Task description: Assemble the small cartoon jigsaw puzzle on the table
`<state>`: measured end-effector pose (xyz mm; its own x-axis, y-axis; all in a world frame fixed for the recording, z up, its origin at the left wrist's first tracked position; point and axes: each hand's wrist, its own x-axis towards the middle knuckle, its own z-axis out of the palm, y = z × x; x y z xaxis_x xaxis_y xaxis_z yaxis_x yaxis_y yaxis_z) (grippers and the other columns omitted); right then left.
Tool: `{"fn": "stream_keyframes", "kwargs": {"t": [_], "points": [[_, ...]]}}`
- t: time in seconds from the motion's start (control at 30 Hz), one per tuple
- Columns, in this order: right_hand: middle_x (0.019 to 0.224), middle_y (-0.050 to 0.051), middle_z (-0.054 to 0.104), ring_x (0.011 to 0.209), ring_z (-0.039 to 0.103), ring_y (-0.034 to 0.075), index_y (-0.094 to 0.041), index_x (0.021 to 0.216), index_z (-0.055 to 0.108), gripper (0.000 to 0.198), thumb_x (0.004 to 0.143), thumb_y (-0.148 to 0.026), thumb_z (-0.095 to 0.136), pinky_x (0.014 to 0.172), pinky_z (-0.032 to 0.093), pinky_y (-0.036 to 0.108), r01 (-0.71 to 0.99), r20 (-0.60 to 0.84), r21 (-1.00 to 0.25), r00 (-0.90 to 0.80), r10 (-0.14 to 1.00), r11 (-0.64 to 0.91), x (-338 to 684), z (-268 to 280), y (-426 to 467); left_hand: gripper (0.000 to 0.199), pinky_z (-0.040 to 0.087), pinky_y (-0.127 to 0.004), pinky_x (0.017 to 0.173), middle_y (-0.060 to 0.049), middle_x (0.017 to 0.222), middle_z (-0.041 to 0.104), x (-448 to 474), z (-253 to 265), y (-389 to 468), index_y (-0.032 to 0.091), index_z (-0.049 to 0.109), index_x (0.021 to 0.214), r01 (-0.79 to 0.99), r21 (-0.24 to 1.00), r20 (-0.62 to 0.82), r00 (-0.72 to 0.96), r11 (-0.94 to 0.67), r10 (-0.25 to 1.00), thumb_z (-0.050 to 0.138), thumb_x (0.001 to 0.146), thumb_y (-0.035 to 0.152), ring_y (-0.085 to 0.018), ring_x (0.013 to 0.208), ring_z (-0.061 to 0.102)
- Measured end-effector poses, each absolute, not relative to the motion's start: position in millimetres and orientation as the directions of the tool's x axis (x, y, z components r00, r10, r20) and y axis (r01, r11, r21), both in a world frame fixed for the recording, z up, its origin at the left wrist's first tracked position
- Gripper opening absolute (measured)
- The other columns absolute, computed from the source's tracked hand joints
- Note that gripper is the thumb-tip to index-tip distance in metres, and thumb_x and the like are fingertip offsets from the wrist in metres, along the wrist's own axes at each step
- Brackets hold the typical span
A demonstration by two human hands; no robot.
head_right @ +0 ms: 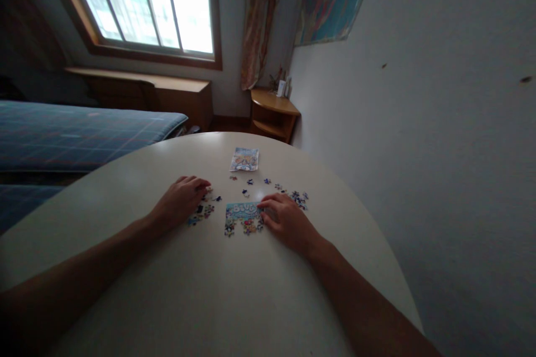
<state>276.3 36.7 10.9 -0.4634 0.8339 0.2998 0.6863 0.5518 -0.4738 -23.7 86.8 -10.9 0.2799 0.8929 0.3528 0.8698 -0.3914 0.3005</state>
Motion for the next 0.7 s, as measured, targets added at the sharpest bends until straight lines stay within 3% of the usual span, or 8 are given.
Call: {"fn": "stream_keyframes", "kwargs": {"t": [0.17, 0.33, 0.6, 0.7], "points": [[0.113, 0.008, 0.066, 0.108, 0.059, 0.022, -0.022, 0.105, 0.067, 0.019, 0.088, -0.017, 0.06, 0.099, 0.045, 0.045, 0.684, 0.301, -0.467, -0.472, 0.828, 0.56, 276.0, 9.7, 37.4, 0.024, 0.043, -0.044, 0.095, -0.009, 0.101, 0.067, -23.9, -11.3, 83.8, 0.019, 0.069, 0.095, 0.87, 0.313, 0.367, 0.26, -0.382, 0.893, 0.054, 0.092, 0.037, -0.029, 0.102, 0.054], [0.113, 0.008, 0.065, 0.109, 0.058, 0.022, -0.021, 0.104, 0.067, 0.019, 0.087, -0.016, 0.06, 0.1, 0.044, 0.044, 0.687, 0.293, -0.474, -0.466, 0.835, 0.55, 275.5, 11.1, 36.9, 0.02, 0.043, -0.044, 0.094, -0.009, 0.098, 0.067, -23.3, -10.2, 83.9, 0.018, 0.068, 0.09, 0.86, 0.347, 0.363, 0.244, -0.374, 0.899, 0.056, 0.09, 0.034, -0.03, 0.101, 0.054], [0.113, 0.008, 0.065, 0.109, 0.058, 0.022, -0.021, 0.105, 0.067, 0.019, 0.088, -0.017, 0.059, 0.099, 0.045, 0.043, 0.68, 0.297, -0.473, -0.475, 0.828, 0.56, 276.0, 10.4, 37.4, 0.022, 0.044, -0.043, 0.093, -0.007, 0.093, 0.071, -22.9, -10.6, 85.0, 0.018, 0.067, 0.105, 0.823, 0.386, 0.376, 0.272, -0.417, 0.886, 0.056, 0.09, 0.029, -0.028, 0.099, 0.057], [0.113, 0.008, 0.065, 0.109, 0.058, 0.022, -0.021, 0.105, 0.067, 0.02, 0.088, -0.018, 0.059, 0.099, 0.045, 0.043, 0.679, 0.302, -0.471, -0.476, 0.826, 0.564, 276.4, 10.0, 37.5, 0.018, 0.044, -0.044, 0.093, -0.006, 0.092, 0.072, -23.0, -9.6, 85.2, 0.02, 0.071, 0.097, 0.81, 0.392, 0.39, 0.282, -0.435, 0.877, 0.057, 0.089, 0.027, -0.028, 0.097, 0.058]]}}
